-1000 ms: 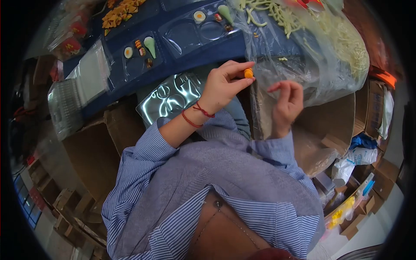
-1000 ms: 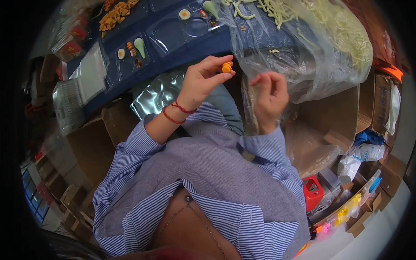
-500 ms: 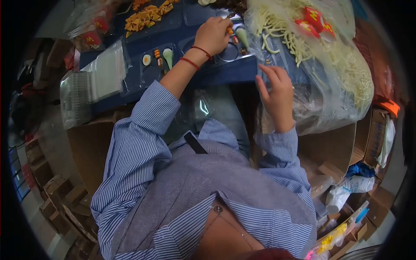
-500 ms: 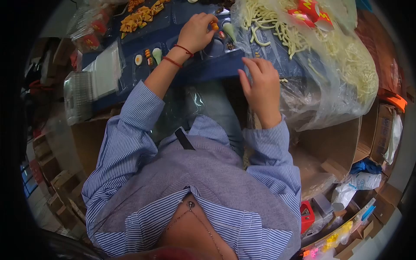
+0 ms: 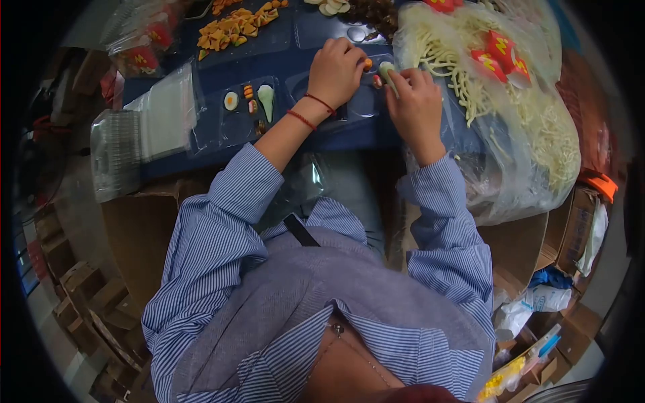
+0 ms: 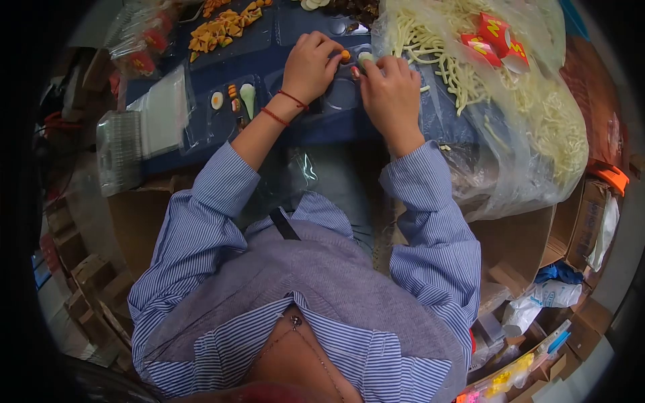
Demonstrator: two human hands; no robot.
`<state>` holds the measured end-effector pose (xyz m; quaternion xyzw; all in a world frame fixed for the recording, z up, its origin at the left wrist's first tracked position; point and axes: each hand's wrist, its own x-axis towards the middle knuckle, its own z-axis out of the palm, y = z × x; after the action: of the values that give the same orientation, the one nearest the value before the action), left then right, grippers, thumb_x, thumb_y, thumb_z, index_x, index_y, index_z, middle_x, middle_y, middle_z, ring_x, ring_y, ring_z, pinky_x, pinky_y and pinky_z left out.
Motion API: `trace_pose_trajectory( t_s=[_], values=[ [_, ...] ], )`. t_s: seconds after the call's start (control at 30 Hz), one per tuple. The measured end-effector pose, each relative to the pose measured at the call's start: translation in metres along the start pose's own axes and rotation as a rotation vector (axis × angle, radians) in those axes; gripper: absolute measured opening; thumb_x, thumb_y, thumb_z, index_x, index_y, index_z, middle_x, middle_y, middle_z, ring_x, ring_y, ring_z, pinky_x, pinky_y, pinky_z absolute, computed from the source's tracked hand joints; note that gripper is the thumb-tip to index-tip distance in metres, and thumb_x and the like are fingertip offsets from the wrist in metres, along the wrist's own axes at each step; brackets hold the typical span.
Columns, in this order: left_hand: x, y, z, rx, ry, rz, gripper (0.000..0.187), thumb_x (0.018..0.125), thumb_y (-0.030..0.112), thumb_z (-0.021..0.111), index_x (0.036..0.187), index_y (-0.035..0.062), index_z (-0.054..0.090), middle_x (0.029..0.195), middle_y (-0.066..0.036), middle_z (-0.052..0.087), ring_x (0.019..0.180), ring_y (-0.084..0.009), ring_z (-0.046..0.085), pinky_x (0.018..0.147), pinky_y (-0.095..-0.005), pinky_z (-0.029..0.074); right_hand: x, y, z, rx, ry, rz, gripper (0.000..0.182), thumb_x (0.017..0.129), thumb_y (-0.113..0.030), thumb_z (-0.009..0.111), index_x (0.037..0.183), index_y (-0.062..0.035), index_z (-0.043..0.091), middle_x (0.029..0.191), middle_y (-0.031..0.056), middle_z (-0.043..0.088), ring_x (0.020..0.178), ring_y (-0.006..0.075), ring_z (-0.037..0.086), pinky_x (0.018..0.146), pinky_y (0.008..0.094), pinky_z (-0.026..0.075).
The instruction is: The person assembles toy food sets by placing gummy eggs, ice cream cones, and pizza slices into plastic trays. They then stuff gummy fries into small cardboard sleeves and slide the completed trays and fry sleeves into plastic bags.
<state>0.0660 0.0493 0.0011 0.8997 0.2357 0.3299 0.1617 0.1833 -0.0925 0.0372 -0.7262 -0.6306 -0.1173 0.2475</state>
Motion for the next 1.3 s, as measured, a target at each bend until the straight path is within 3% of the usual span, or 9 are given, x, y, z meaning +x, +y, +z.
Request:
trace_pose_trajectory(
  t_s=[0.1, 0.27, 0.47, 0.57, 0.73, 0.87, 1.03, 1.27, 1.3],
  values=[
    [0.003, 0.002, 0.000, -0.048, 0.016, 0.012, 0.010, 0.077, 0.015, 0.071, 0.083, 0.0084, 0.068, 0.089, -0.006, 0.059, 0.091, -0.0261, 0.057, 0.078, -0.0370, 0.048, -0.003, 0.006, 0.005, -0.127, -0.093, 0.083, 0.030, 0.080, -0.013, 0.067, 0.110, -0.0094, 0.066, 0.099, 0.0086, 0.059, 0.090, 0.0271, 0.058, 0.074, 0.0395, 0.045],
    [0.000, 0.000, 0.004, -0.144, -0.002, 0.004, 0.007, 0.074, 0.017, 0.072, 0.075, 0.0111, 0.068, 0.087, -0.005, 0.058, 0.093, -0.0255, 0.057, 0.078, -0.0383, 0.048, -0.020, 0.005, 0.008, 0.056, -0.062, 0.099, 0.032, 0.082, -0.008, 0.066, 0.115, -0.0077, 0.066, 0.106, 0.0164, 0.058, 0.088, 0.0340, 0.061, 0.075, 0.0401, 0.051],
    [0.012, 0.008, 0.003, -0.011, -0.239, -0.317, 0.010, 0.073, 0.021, 0.071, 0.079, 0.0128, 0.073, 0.097, -0.007, 0.062, 0.098, -0.0285, 0.057, 0.084, -0.0419, 0.049, -0.031, -0.004, 0.007, 0.050, -0.060, 0.084, 0.033, 0.083, -0.007, 0.065, 0.116, -0.0062, 0.065, 0.109, 0.0185, 0.057, 0.091, 0.0347, 0.061, 0.076, 0.0397, 0.052],
    [0.018, 0.015, -0.004, 0.061, -0.328, -0.298, 0.009, 0.074, 0.019, 0.070, 0.079, 0.0138, 0.075, 0.102, -0.008, 0.063, 0.102, -0.0289, 0.056, 0.087, -0.0426, 0.048, -0.030, -0.004, 0.007, 0.049, -0.055, 0.087, 0.033, 0.083, -0.007, 0.065, 0.116, -0.0062, 0.066, 0.110, 0.0186, 0.058, 0.091, 0.0344, 0.061, 0.077, 0.0395, 0.052],
    [0.004, 0.011, -0.003, 0.055, -0.132, -0.125, 0.005, 0.075, 0.015, 0.071, 0.078, 0.0131, 0.075, 0.094, -0.006, 0.060, 0.096, -0.0270, 0.056, 0.082, -0.0397, 0.049, -0.032, -0.005, 0.009, 0.045, -0.047, 0.094, 0.032, 0.083, -0.006, 0.064, 0.116, -0.0064, 0.066, 0.111, 0.0189, 0.058, 0.091, 0.0342, 0.062, 0.077, 0.0392, 0.052],
    [0.000, 0.014, -0.003, 0.108, -0.125, -0.072, 0.005, 0.074, 0.014, 0.071, 0.078, 0.0121, 0.075, 0.091, -0.005, 0.059, 0.095, -0.0263, 0.056, 0.081, -0.0389, 0.049, -0.034, -0.006, 0.011, 0.041, -0.037, 0.100, 0.033, 0.084, -0.006, 0.064, 0.117, -0.0066, 0.065, 0.112, 0.0202, 0.058, 0.092, 0.0348, 0.062, 0.077, 0.0396, 0.052],
    [-0.004, 0.006, -0.001, -0.107, -0.128, -0.064, 0.007, 0.075, 0.011, 0.070, 0.081, 0.0090, 0.074, 0.090, -0.007, 0.057, 0.092, -0.0265, 0.056, 0.080, -0.0378, 0.048, -0.038, -0.011, 0.017, 0.045, -0.031, 0.130, 0.034, 0.085, -0.007, 0.063, 0.119, -0.0049, 0.062, 0.111, 0.0210, 0.055, 0.092, 0.0359, 0.061, 0.075, 0.0401, 0.053],
    [-0.020, 0.009, -0.011, 0.041, -0.116, -0.048, 0.013, 0.077, 0.014, 0.071, 0.085, 0.0042, 0.072, 0.094, -0.008, 0.059, 0.095, -0.0270, 0.056, 0.084, -0.0394, 0.047, -0.037, -0.029, 0.017, 0.000, -0.064, 0.137, 0.033, 0.088, -0.008, 0.060, 0.120, -0.0025, 0.058, 0.114, 0.0224, 0.051, 0.089, 0.0365, 0.062, 0.067, 0.0389, 0.054],
    [-0.022, 0.008, -0.016, 0.037, -0.063, 0.044, 0.017, 0.078, 0.017, 0.071, 0.090, 0.0051, 0.071, 0.098, -0.008, 0.060, 0.099, -0.0276, 0.056, 0.088, -0.0404, 0.046, -0.038, -0.030, 0.018, 0.010, -0.064, 0.123, 0.033, 0.088, -0.008, 0.060, 0.120, -0.0025, 0.058, 0.114, 0.0224, 0.051, 0.089, 0.0365, 0.062, 0.067, 0.0389, 0.054]
  ],
)
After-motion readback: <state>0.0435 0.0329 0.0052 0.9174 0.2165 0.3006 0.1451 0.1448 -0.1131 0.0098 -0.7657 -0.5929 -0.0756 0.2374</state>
